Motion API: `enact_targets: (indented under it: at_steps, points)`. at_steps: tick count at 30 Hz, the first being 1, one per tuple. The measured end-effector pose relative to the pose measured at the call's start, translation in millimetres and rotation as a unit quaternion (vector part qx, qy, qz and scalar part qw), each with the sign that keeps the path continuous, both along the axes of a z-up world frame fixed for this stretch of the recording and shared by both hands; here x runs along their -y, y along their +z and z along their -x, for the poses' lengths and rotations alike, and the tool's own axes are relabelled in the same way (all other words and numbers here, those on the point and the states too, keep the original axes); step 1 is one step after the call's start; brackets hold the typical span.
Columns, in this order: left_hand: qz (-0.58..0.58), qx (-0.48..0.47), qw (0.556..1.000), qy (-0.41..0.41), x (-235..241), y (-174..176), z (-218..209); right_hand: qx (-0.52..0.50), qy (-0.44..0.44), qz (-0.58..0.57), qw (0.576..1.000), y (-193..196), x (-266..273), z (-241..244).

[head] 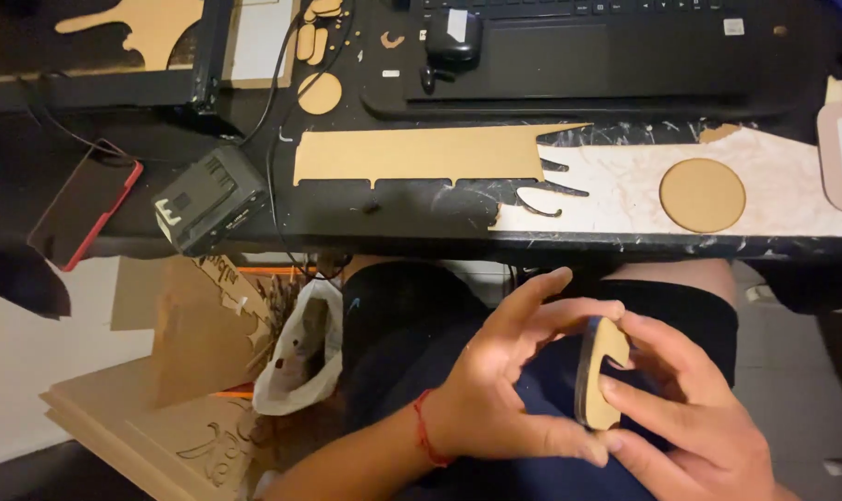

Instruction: Operating a laser cutter controller and assembling laser-cut wooden U-shaped components by slotting them together.

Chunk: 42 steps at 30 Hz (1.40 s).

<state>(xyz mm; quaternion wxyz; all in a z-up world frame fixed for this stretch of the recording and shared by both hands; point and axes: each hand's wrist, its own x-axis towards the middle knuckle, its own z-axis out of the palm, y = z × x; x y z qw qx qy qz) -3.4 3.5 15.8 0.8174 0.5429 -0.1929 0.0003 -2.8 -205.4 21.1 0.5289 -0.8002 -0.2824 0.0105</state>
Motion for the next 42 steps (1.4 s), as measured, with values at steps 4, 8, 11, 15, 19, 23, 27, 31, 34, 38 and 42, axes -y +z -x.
enact_targets:
  at_steps: [4, 8, 11, 15, 19, 23, 27, 31, 34, 38, 42]
  points:
    - [-0.255, -0.015, 0.965, 0.056, -6.2, 13.2, -0.7, 0.033, 0.036, -0.003, 0.999, -3.9, 6.2, -2.8]
    - [-0.124, 0.096, 0.985, 0.077, -0.4, -3.3, -2.9, 0.084, 0.038, 0.018, 0.996, -15.8, 12.5, -7.1]
    - [-0.133, 0.125, 0.978, 0.096, -2.0, -4.5, -4.3, 0.108, 0.048, 0.024, 0.993, -14.4, 9.3, -12.6]
    - [-0.157, 0.184, 0.962, 0.130, -2.7, -2.5, -5.3, 0.162, 0.078, 0.011, 0.984, -21.2, 8.6, -19.9]
    - [-0.147, 0.199, 0.958, 0.147, -3.3, -1.8, -3.5, 0.173, 0.095, -0.009, 0.980, -28.1, 11.1, -21.8]
    - [-0.127, 0.200, 0.962, 0.138, -4.0, -2.4, -3.9, 0.178, 0.112, -0.012, 0.978, -32.3, 14.7, -22.5]
    - [-0.119, 0.210, 0.961, 0.136, -5.8, -2.4, -5.4, 0.182, 0.103, -0.017, 0.978, -32.0, 12.8, -23.4]
    - [-0.122, 0.206, 0.964, 0.118, -7.8, -0.4, -4.5, 0.134, 0.087, -0.024, 0.987, -30.1, 16.0, -18.9]
    - [-0.155, 0.163, 0.970, 0.095, -10.6, -0.7, -0.6, 0.024, 0.100, -0.092, 0.990, -26.9, 14.0, -25.5]
    - [-0.149, 0.205, 0.957, 0.139, -7.4, 2.6, -1.9, 0.089, 0.115, -0.002, 0.989, -25.2, 18.9, -24.8]
    - [-0.245, 0.251, 0.922, 0.163, -8.5, 5.1, -4.3, 0.129, 0.116, 0.018, 0.985, -8.6, 21.4, -27.1]
